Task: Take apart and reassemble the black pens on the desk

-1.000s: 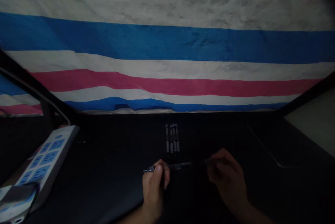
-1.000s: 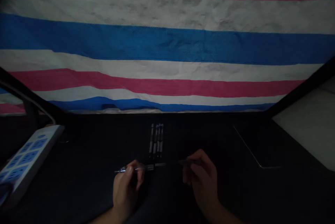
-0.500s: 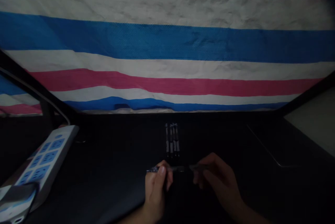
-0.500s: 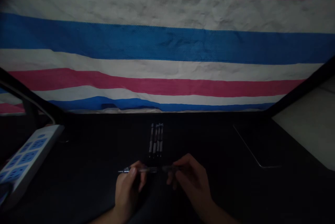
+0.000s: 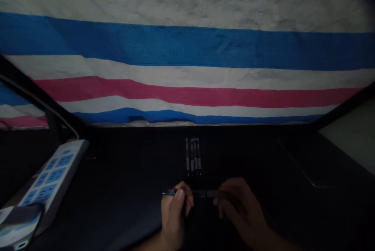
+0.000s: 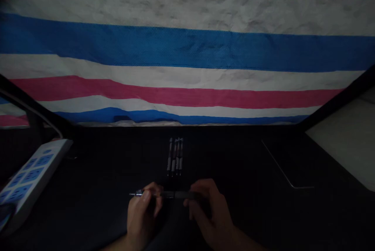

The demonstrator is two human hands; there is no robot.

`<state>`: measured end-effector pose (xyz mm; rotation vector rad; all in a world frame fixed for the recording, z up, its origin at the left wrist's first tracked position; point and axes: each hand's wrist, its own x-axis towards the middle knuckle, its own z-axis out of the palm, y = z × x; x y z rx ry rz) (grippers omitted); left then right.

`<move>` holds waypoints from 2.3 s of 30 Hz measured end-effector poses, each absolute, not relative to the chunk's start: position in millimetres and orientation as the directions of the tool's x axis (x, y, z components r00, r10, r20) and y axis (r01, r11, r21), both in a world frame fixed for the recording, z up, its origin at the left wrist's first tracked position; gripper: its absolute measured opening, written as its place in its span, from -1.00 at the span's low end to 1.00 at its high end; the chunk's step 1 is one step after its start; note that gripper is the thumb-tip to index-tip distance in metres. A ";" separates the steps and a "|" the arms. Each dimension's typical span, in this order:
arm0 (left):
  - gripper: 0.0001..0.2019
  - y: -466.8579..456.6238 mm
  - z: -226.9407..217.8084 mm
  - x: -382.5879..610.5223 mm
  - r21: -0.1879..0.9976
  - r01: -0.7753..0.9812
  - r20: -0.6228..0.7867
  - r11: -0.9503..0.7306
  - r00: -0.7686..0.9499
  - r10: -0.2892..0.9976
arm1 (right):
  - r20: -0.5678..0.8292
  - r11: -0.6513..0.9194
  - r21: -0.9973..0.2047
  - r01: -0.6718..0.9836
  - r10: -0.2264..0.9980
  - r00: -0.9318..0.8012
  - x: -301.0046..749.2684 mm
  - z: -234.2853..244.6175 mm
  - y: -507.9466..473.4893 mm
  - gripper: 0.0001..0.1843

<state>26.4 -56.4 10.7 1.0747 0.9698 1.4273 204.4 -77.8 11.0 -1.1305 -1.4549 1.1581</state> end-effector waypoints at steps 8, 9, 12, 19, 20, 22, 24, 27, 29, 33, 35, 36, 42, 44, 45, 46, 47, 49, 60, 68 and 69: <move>-0.50 -56.9 10.2 24.2 0.968 -0.241 0.065 -0.063 0.002 0.998 | 0.113 0.157 -0.967 0.199 0.970 -0.216 205.8 17.4 -73.2 -0.72; -0.49 -57.5 9.9 23.9 0.969 -0.239 0.063 -0.061 0.000 0.998 | 0.124 0.158 -0.969 0.188 0.976 -0.180 204.7 16.8 -73.5 -0.76; -0.49 -58.2 9.4 23.9 0.968 -0.241 0.066 -0.067 -0.014 0.998 | 0.092 0.119 -0.964 0.238 0.988 -0.122 202.3 13.9 -74.6 -0.80; -0.49 -56.2 11.7 25.8 0.966 -0.253 0.058 -0.058 -0.010 0.998 | 0.094 0.156 -0.944 0.290 0.971 -0.219 205.0 18.0 -70.9 -0.82; -0.50 -56.1 11.8 25.9 0.966 -0.254 0.054 -0.056 -0.017 0.998 | 0.096 0.147 -0.950 0.276 0.977 -0.192 204.5 18.5 -70.2 -0.78; -0.50 -56.1 11.3 26.0 0.966 -0.253 0.047 -0.052 -0.026 0.999 | 0.076 0.123 -0.948 0.295 0.983 -0.168 203.3 18.8 -69.0 -0.79; -0.50 -56.3 10.1 26.0 0.966 -0.251 0.051 -0.056 -0.025 0.998 | 0.074 0.146 -0.912 0.383 0.978 -0.196 203.2 18.0 -68.6 -0.87; -0.51 -56.9 7.1 25.4 0.963 -0.258 0.074 -0.074 -0.008 0.997 | 0.172 0.281 -0.819 0.500 0.952 -0.254 205.8 15.5 -70.2 -0.81; -0.52 -57.1 4.5 24.6 0.957 -0.283 0.076 -0.072 0.005 0.997 | 0.277 0.399 -0.742 0.538 0.914 -0.296 207.8 14.1 -72.4 -0.78; -0.54 -57.7 -0.2 22.4 0.944 -0.324 0.068 -0.061 0.012 0.998 | 0.459 0.549 -0.579 0.603 0.831 -0.315 207.5 16.0 -75.8 -0.62; -0.54 -57.9 -1.8 21.6 0.946 -0.316 0.076 -0.069 0.010 0.997 | 0.463 0.568 -0.566 0.597 0.818 -0.340 205.5 19.4 -76.6 -0.51; -0.54 -57.7 -2.2 21.4 0.948 -0.311 0.077 -0.070 0.012 0.997 | 0.441 0.561 -0.578 0.592 0.826 -0.352 204.5 21.1 -77.0 -0.47; -0.62 -52.1 0.5 22.7 0.956 -0.280 0.084 -0.086 -0.021 0.996 | 0.322 0.453 -0.631 0.629 0.891 -0.319 202.6 21.0 -78.5 -0.59; -0.73 -50.4 3.5 24.3 0.952 -0.269 0.145 -0.143 -0.010 0.989 | 0.275 0.421 -0.654 0.628 0.906 -0.321 202.2 19.4 -76.7 -0.65; -0.79 -49.9 5.3 25.3 0.946 -0.277 0.177 -0.170 0.000 0.984 | 0.249 0.406 -0.669 0.622 0.911 -0.328 201.8 19.1 -75.4 -0.66; -0.84 -49.4 7.3 26.1 0.937 -0.293 0.201 -0.190 0.010 0.979 | 0.219 0.391 -0.685 0.615 0.915 -0.337 201.3 19.2 -73.9 -0.66; -0.86 -48.5 9.5 26.7 0.929 -0.310 0.221 -0.202 0.027 0.975 | 0.184 0.369 -0.701 0.610 0.921 -0.344 200.7 19.6 -72.3 -0.66; -0.87 -44.8 14.0 26.1 0.915 -0.340 0.252 -0.220 0.052 0.966 | 0.119 0.316 -0.729 0.607 0.932 -0.342 199.7 20.4 -69.6 -0.69; -0.39 3.7 17.6 5.6 0.929 -0.321 0.138 -0.183 -0.157 0.978 | -0.002 0.188 -0.796 0.576 0.950 -0.312 201.6 16.2 -66.9 -0.72; -0.58 5.0 15.3 4.0 0.958 -0.244 0.126 -0.148 -0.104 0.987 | -0.004 0.182 -0.779 0.600 0.956 -0.295 201.4 14.5 -63.3 -0.68; -0.57 4.6 16.1 4.5 0.959 -0.244 0.121 -0.144 -0.104 0.987 | 0.002 0.185 -0.778 0.600 0.956 -0.292 201.4 14.5 -62.7 -0.68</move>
